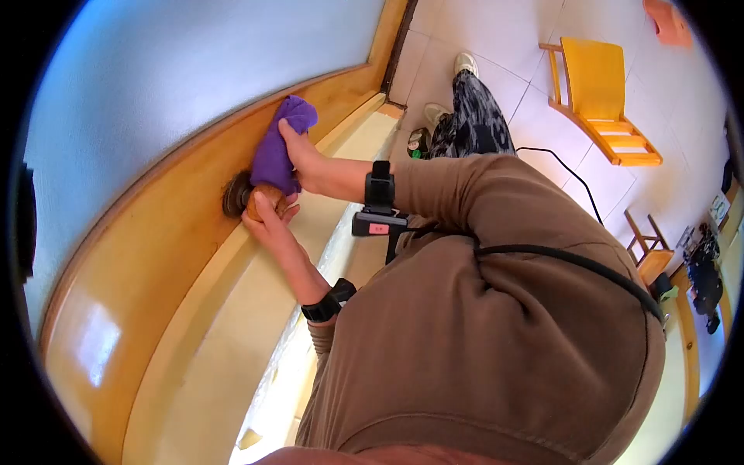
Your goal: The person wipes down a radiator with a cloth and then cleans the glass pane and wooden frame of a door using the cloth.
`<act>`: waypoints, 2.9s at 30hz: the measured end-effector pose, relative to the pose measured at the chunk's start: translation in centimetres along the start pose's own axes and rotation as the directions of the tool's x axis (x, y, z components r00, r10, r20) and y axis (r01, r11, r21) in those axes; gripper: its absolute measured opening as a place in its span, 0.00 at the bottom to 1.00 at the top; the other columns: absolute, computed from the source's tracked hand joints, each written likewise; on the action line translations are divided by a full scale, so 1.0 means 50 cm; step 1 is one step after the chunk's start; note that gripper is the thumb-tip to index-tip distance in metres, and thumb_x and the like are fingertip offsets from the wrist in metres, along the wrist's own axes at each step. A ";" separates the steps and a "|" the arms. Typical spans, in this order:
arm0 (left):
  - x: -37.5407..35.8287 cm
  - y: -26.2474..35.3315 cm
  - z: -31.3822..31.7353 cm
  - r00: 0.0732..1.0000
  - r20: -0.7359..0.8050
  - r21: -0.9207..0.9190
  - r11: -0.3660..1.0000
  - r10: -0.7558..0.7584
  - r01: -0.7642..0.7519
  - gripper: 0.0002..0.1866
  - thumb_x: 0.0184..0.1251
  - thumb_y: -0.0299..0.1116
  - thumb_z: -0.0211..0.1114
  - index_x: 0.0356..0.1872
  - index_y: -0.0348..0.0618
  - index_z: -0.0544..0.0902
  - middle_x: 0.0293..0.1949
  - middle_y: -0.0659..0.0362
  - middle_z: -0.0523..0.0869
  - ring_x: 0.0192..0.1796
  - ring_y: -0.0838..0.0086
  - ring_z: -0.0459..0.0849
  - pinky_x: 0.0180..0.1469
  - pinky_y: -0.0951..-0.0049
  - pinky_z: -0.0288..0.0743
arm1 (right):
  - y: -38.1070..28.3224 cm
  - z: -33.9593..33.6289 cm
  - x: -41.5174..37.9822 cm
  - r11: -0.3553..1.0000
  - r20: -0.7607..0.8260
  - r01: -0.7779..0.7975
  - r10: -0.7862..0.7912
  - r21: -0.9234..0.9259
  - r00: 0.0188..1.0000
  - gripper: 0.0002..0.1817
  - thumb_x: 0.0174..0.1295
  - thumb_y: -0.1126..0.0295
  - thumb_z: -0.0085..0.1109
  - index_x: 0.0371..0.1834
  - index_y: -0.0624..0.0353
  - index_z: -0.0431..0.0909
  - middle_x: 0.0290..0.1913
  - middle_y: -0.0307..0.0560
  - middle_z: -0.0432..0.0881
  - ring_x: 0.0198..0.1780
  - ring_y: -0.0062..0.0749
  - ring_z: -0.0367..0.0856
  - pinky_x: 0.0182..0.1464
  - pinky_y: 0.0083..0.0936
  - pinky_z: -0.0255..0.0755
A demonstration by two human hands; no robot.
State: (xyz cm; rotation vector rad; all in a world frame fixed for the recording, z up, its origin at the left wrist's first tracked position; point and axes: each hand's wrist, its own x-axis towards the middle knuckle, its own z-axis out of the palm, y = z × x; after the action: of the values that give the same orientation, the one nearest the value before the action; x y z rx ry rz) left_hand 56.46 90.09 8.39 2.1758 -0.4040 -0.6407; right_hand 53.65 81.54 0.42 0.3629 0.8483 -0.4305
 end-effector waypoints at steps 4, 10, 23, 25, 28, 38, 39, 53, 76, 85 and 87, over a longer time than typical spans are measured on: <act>-0.004 -0.003 -0.002 0.999 -0.046 0.028 1.000 -0.001 0.003 0.34 0.68 0.44 0.57 0.61 0.30 0.52 0.40 0.40 0.78 0.30 0.62 0.85 0.30 0.72 0.79 | -0.038 -0.048 0.121 0.957 0.012 -0.182 0.184 0.226 0.983 0.31 0.63 0.41 0.47 0.56 0.55 0.70 0.52 0.51 0.78 0.52 0.43 0.77 0.56 0.47 0.70; -0.022 0.027 0.021 0.990 -0.135 0.122 0.991 -0.034 0.051 0.31 0.69 0.44 0.53 0.62 0.31 0.53 0.41 0.37 0.78 0.32 0.58 0.84 0.33 0.66 0.80 | -0.106 -0.160 0.307 0.957 -0.105 -0.149 0.179 0.249 0.978 0.34 0.61 0.38 0.47 0.58 0.55 0.67 0.54 0.53 0.76 0.53 0.47 0.75 0.56 0.49 0.70; -0.025 0.019 0.006 0.989 -0.137 0.241 0.967 -0.049 0.081 0.34 0.66 0.53 0.51 0.60 0.35 0.54 0.42 0.41 0.79 0.33 0.56 0.83 0.35 0.63 0.79 | -0.041 -0.111 0.263 0.943 -0.153 -0.193 0.240 0.272 0.959 0.32 0.62 0.39 0.47 0.61 0.51 0.66 0.54 0.50 0.76 0.52 0.44 0.76 0.55 0.48 0.70; -0.026 0.019 0.014 0.984 -0.171 0.229 0.970 -0.048 0.087 0.36 0.64 0.57 0.53 0.58 0.36 0.56 0.41 0.42 0.79 0.32 0.57 0.83 0.34 0.64 0.79 | -0.099 -0.154 0.309 0.906 -0.122 -0.253 0.310 0.340 0.943 0.32 0.62 0.39 0.47 0.59 0.52 0.67 0.54 0.50 0.77 0.51 0.44 0.76 0.54 0.49 0.70; -0.032 0.025 0.026 0.980 -0.199 0.286 0.954 -0.029 0.087 0.28 0.67 0.56 0.49 0.50 0.39 0.66 0.41 0.49 0.79 0.34 0.62 0.82 0.36 0.69 0.76 | -0.152 -0.247 0.429 0.910 -0.102 -0.237 0.286 0.340 0.953 0.32 0.62 0.39 0.47 0.56 0.53 0.69 0.49 0.50 0.78 0.47 0.45 0.77 0.52 0.50 0.71; -0.025 0.008 0.020 0.979 -0.203 0.285 0.956 -0.013 0.072 0.37 0.61 0.63 0.53 0.53 0.35 0.61 0.38 0.46 0.79 0.32 0.59 0.83 0.31 0.64 0.78 | -0.075 -0.162 0.265 0.966 -0.035 -0.137 0.148 0.217 0.988 0.37 0.62 0.42 0.51 0.68 0.51 0.56 0.60 0.44 0.72 0.60 0.38 0.69 0.63 0.41 0.64; -0.026 0.015 0.027 0.977 -0.214 0.283 0.955 -0.024 0.085 0.37 0.61 0.62 0.54 0.53 0.35 0.61 0.38 0.46 0.79 0.32 0.59 0.83 0.31 0.65 0.78 | -0.076 -0.134 0.241 0.968 -0.034 -0.136 0.146 0.212 0.989 0.37 0.62 0.42 0.51 0.68 0.51 0.56 0.60 0.44 0.72 0.60 0.38 0.69 0.63 0.41 0.64; -0.031 0.035 0.032 0.973 -0.220 0.264 0.956 -0.072 0.130 0.27 0.68 0.56 0.48 0.50 0.39 0.65 0.41 0.50 0.78 0.37 0.63 0.81 0.36 0.68 0.75 | -0.166 -0.244 0.504 1.000 -0.450 0.017 -0.022 -0.015 0.893 0.33 0.63 0.45 0.51 0.62 0.56 0.60 0.56 0.48 0.71 0.53 0.41 0.74 0.54 0.47 0.71; -0.037 0.036 0.050 0.973 -0.228 0.270 0.958 -0.034 0.097 0.29 0.65 0.58 0.51 0.50 0.39 0.64 0.38 0.52 0.77 0.37 0.63 0.81 0.37 0.69 0.75 | -0.360 -0.317 0.668 0.898 -0.036 0.344 -0.348 0.274 0.937 0.24 0.67 0.41 0.36 0.40 0.49 0.72 0.31 0.45 0.77 0.32 0.40 0.76 0.34 0.39 0.71; -0.045 0.042 0.050 0.971 -0.231 0.232 0.966 -0.064 0.119 0.29 0.66 0.54 0.51 0.55 0.38 0.60 0.39 0.48 0.78 0.37 0.60 0.81 0.38 0.65 0.75 | -0.416 0.033 0.188 0.661 0.134 0.750 -0.746 0.023 0.653 0.34 0.69 0.53 0.40 0.72 0.60 0.45 0.67 0.58 0.58 0.65 0.42 0.62 0.65 0.32 0.60; -0.047 0.039 0.044 0.965 -0.243 0.207 0.967 -0.095 0.148 0.28 0.67 0.52 0.51 0.55 0.39 0.60 0.40 0.47 0.78 0.37 0.60 0.81 0.37 0.65 0.75 | -0.409 0.093 0.129 0.280 0.173 0.925 -0.928 -0.257 0.329 0.35 0.63 0.60 0.50 0.72 0.58 0.50 0.70 0.63 0.53 0.71 0.50 0.51 0.70 0.34 0.48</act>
State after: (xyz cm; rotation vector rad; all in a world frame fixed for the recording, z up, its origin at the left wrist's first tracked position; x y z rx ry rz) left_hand 53.14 88.67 9.43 2.4740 -0.2272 -0.4156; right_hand 50.15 60.47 -4.57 -0.5363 1.0703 -1.4024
